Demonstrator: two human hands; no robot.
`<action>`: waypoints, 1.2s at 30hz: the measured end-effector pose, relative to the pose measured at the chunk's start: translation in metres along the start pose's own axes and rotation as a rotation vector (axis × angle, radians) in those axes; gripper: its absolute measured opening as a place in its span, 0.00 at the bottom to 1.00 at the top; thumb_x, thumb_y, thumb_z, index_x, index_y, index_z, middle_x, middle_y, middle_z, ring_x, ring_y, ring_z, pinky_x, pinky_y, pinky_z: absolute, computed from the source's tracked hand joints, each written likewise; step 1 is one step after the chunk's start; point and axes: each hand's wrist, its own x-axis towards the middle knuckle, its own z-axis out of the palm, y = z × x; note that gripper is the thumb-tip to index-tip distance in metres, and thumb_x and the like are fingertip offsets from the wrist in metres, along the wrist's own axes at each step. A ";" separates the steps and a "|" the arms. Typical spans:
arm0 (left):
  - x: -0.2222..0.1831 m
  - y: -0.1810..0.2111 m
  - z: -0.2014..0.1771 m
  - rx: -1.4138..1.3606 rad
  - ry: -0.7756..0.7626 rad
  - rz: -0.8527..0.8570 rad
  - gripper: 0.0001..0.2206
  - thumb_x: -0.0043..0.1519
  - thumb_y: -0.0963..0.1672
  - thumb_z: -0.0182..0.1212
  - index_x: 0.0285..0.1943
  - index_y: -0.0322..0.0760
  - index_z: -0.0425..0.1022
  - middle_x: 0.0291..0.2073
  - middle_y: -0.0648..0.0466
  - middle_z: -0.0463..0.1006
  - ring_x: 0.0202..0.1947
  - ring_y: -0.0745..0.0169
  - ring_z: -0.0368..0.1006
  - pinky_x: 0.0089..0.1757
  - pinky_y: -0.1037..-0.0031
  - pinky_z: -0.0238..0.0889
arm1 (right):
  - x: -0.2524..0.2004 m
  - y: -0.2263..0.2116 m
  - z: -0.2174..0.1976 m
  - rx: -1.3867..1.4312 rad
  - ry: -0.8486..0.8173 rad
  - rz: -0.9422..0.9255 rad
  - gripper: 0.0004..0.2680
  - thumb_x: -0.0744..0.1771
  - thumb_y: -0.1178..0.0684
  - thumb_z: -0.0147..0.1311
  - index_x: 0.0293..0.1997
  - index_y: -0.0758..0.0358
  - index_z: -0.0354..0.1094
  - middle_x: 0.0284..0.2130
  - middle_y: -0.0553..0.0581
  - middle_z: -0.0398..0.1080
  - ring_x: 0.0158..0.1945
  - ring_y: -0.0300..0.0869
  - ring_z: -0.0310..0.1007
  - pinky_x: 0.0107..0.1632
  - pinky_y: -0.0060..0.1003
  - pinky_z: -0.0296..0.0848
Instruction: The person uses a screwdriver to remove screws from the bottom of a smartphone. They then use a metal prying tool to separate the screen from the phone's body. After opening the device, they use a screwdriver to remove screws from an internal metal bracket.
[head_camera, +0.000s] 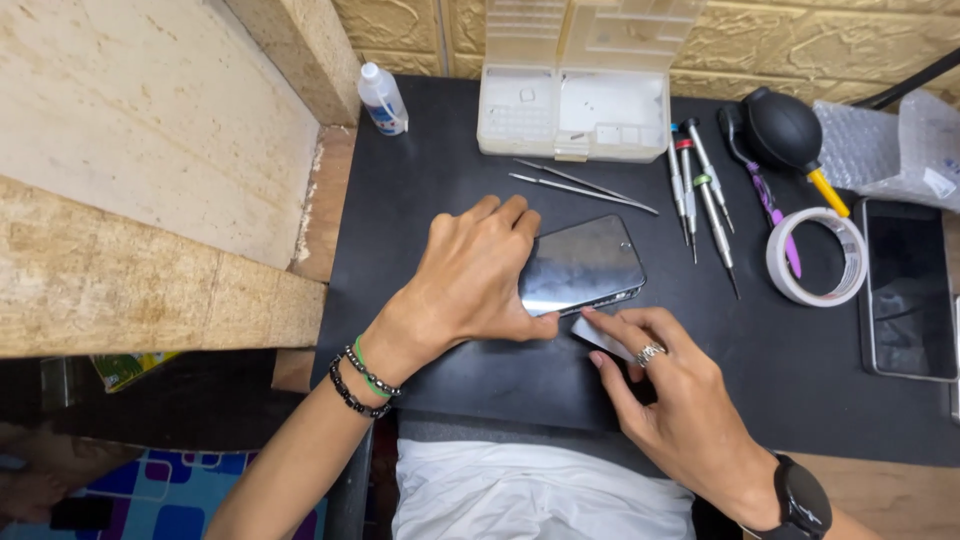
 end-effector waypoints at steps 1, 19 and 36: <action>0.000 0.002 0.001 -0.003 -0.013 -0.008 0.33 0.34 0.64 0.72 0.31 0.38 0.71 0.29 0.56 0.72 0.31 0.52 0.70 0.18 0.59 0.57 | 0.000 -0.003 0.000 0.009 -0.011 0.006 0.14 0.67 0.58 0.56 0.60 0.56 0.71 0.45 0.53 0.69 0.25 0.36 0.66 0.37 0.28 0.75; 0.010 0.026 0.008 -0.090 -0.097 -0.230 0.33 0.40 0.63 0.66 0.38 0.36 0.73 0.31 0.50 0.76 0.27 0.39 0.75 0.27 0.52 0.64 | -0.020 -0.010 0.031 0.057 -0.066 0.047 0.07 0.67 0.56 0.58 0.47 0.66 0.70 0.40 0.56 0.79 0.20 0.38 0.60 0.31 0.33 0.70; 0.011 0.014 -0.037 -0.291 -0.279 -0.290 0.30 0.43 0.62 0.58 0.32 0.36 0.83 0.33 0.50 0.80 0.36 0.37 0.75 0.35 0.51 0.63 | 0.001 0.007 -0.006 -0.093 0.048 0.025 0.07 0.70 0.56 0.52 0.50 0.68 0.68 0.46 0.61 0.76 0.45 0.48 0.79 0.50 0.39 0.75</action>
